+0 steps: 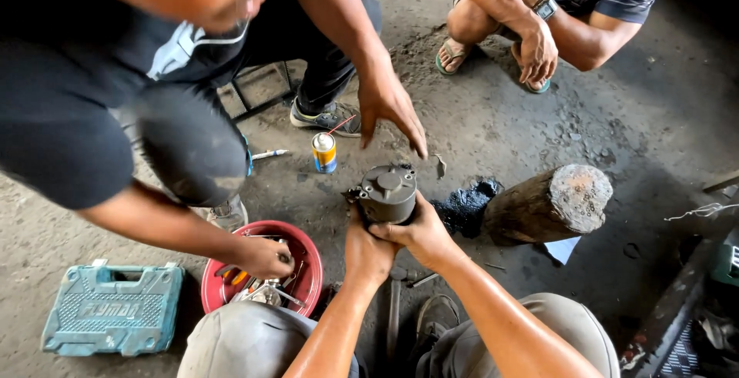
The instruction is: Disassembling a mechanical starter motor using a hammer and manual force
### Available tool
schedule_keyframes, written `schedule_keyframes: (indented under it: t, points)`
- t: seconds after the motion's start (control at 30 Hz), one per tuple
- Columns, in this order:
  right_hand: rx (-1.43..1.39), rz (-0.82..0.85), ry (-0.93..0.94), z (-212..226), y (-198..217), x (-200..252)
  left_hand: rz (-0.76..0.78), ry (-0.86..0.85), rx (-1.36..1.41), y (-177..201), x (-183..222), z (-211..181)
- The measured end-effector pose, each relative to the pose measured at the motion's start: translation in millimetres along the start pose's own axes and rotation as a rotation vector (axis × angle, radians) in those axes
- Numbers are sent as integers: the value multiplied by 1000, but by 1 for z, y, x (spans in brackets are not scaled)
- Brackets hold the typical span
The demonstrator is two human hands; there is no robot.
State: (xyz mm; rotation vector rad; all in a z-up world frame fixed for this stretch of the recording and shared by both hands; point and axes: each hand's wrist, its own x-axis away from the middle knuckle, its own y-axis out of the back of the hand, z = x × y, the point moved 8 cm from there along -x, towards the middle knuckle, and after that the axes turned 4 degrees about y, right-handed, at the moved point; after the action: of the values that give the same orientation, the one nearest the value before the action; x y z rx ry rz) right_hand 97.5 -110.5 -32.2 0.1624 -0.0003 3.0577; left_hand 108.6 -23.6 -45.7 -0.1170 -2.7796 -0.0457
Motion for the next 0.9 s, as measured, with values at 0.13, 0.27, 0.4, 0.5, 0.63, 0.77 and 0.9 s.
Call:
schedule_keyframes:
  t: [0.13,0.27,0.4,0.5,0.63,0.77,0.9]
  points:
    - [15,7,-24,-1,-3,0,-2,-6,-1,53,-17,86]
    - [21,-12,-29,-4,-2,-2,-10,-12,-2,70,-5,109]
    - [87,8,-55,2,-4,0,-19,-24,-8,82,0,122]
    - [80,7,-66,2,-7,2,-20,-28,-19,90,4,124]
    - [53,4,-74,0,-9,0,-10,-31,-37,95,8,130]
    - [44,36,-69,-16,-5,-2,-3,-33,-50,102,11,132]
    - [-16,87,-20,-10,-10,-3,5,-36,-64,102,12,139]
